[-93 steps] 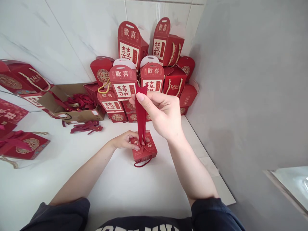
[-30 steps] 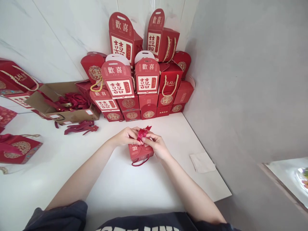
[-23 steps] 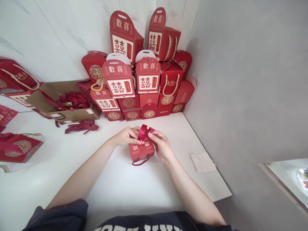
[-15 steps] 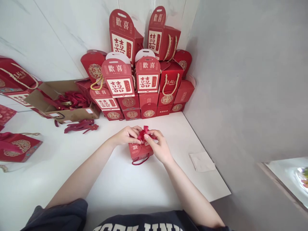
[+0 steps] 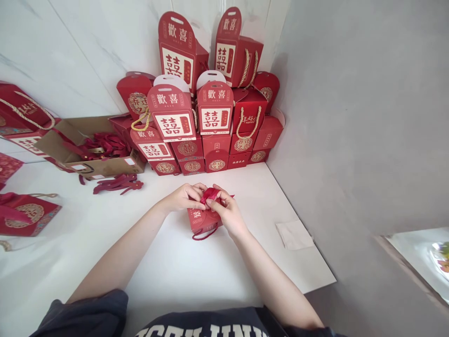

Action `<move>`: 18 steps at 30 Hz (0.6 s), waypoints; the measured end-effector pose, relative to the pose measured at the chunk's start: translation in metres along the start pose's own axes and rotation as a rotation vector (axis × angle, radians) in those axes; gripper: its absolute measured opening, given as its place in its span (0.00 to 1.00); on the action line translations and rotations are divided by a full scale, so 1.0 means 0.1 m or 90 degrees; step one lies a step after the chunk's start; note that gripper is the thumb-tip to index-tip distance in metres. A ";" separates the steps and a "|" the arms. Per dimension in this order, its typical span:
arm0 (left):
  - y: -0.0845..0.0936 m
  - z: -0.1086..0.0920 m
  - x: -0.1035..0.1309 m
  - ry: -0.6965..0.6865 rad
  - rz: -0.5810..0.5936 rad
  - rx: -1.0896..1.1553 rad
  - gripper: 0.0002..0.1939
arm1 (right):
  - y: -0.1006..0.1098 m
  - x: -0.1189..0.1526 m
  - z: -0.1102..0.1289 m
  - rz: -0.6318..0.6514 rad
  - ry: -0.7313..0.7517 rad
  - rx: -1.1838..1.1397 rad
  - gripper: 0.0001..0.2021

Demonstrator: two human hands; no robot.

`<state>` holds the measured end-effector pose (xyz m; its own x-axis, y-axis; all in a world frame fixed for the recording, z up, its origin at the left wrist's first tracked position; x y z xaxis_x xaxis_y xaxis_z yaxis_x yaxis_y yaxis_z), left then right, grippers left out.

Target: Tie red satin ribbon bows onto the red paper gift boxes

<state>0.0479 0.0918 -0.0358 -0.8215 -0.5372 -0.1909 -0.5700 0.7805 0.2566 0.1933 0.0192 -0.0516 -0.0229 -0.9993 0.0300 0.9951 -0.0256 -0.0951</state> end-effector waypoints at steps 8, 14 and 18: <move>0.00 0.00 0.00 0.028 0.004 -0.006 0.08 | 0.04 -0.03 0.09 -0.091 -0.005 -0.111 0.08; 0.01 -0.12 0.01 0.055 0.027 0.033 0.12 | -0.04 0.22 0.41 -0.152 0.185 0.076 0.03; 0.03 -0.16 0.01 0.104 0.036 0.026 0.17 | -0.36 0.41 0.47 -0.059 0.427 0.373 0.04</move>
<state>0.0452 0.0888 -0.0202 -0.8453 -0.5339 -0.0196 -0.5243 0.8219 0.2228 0.1611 -0.0196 -0.0007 0.0259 -0.8043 -0.5936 0.8715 -0.2728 0.4076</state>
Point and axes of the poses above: each hand's wrist, its own x-axis away from the middle knuckle, its own y-axis out of the back of the hand, z = x × y, the point moved 4 cm from there along -x, towards the middle knuckle, and after that the axes turned 3 degrees about -y, right-handed, at the moved point
